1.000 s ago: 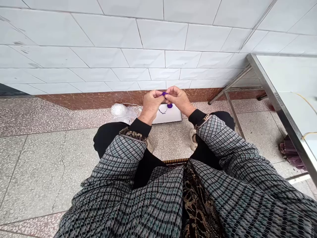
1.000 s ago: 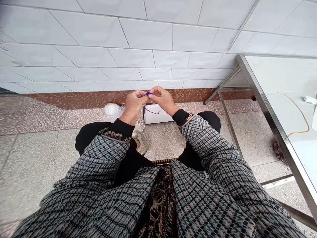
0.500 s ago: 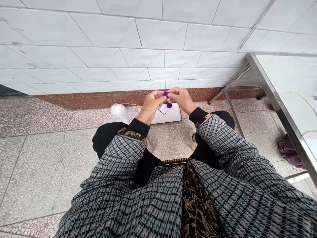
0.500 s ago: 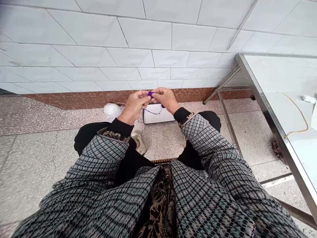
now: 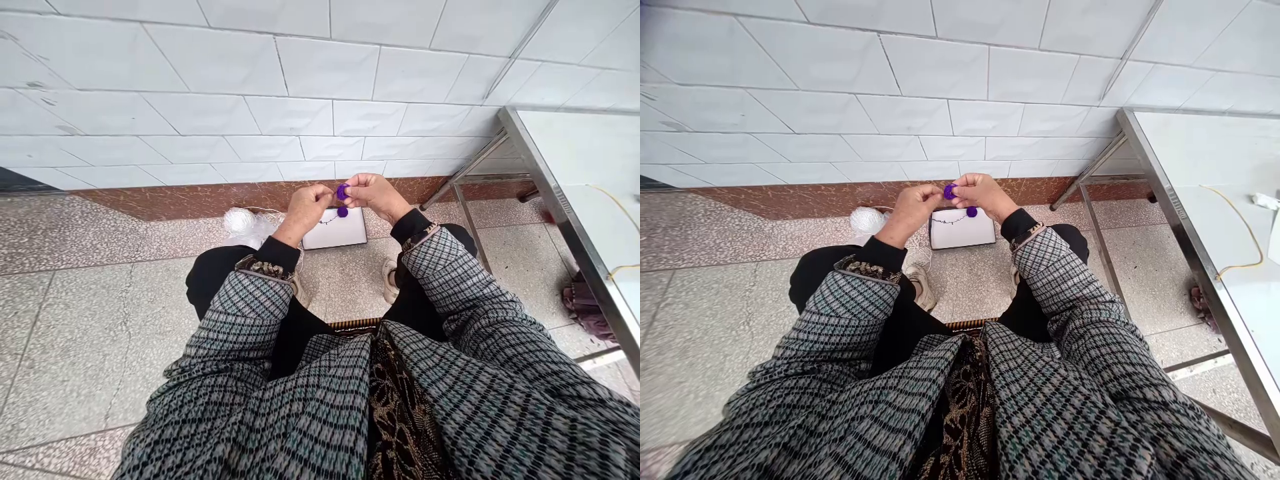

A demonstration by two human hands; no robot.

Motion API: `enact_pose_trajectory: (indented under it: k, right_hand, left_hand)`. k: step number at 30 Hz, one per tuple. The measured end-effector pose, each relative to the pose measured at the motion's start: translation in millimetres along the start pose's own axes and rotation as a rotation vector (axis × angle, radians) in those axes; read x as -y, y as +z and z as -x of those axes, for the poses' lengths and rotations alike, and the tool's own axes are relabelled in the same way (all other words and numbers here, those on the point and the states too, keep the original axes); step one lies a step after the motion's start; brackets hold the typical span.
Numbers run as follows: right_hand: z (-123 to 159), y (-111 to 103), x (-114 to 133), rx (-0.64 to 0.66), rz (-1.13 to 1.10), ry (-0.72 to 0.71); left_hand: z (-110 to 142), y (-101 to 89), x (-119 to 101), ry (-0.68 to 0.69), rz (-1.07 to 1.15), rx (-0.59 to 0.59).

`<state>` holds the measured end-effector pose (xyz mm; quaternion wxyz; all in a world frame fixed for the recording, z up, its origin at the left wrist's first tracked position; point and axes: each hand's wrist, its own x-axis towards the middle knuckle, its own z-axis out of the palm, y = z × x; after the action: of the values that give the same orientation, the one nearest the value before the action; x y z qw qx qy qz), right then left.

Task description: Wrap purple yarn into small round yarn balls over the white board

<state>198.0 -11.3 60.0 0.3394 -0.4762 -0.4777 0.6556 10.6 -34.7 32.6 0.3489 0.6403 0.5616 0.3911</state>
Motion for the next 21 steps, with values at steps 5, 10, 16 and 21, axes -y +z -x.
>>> enact_pose_trajectory:
  k: [5, 10, 16, 21]
  right_hand:
    - [-9.8, 2.4, -2.8, -0.192, 0.028, -0.063]
    - [-10.6, 1.1, -9.5, -0.228, 0.391, -0.15]
    - [-2.0, -3.1, -10.4, 0.165, 0.522, -0.049]
    - [-1.0, -5.3, -3.0, 0.155, 0.111, -0.033]
  left_hand:
    - [4.9, 17.2, -0.4, 0.076, -0.013, 0.154]
    - [7.9, 14.3, -2.2, 0.247, -0.088, 0.207]
    - [0.8, 0.5, 3.1, 0.254, -0.182, 0.084]
    - [-1.8, 1.5, 2.5, 0.141, -0.083, 0.098]
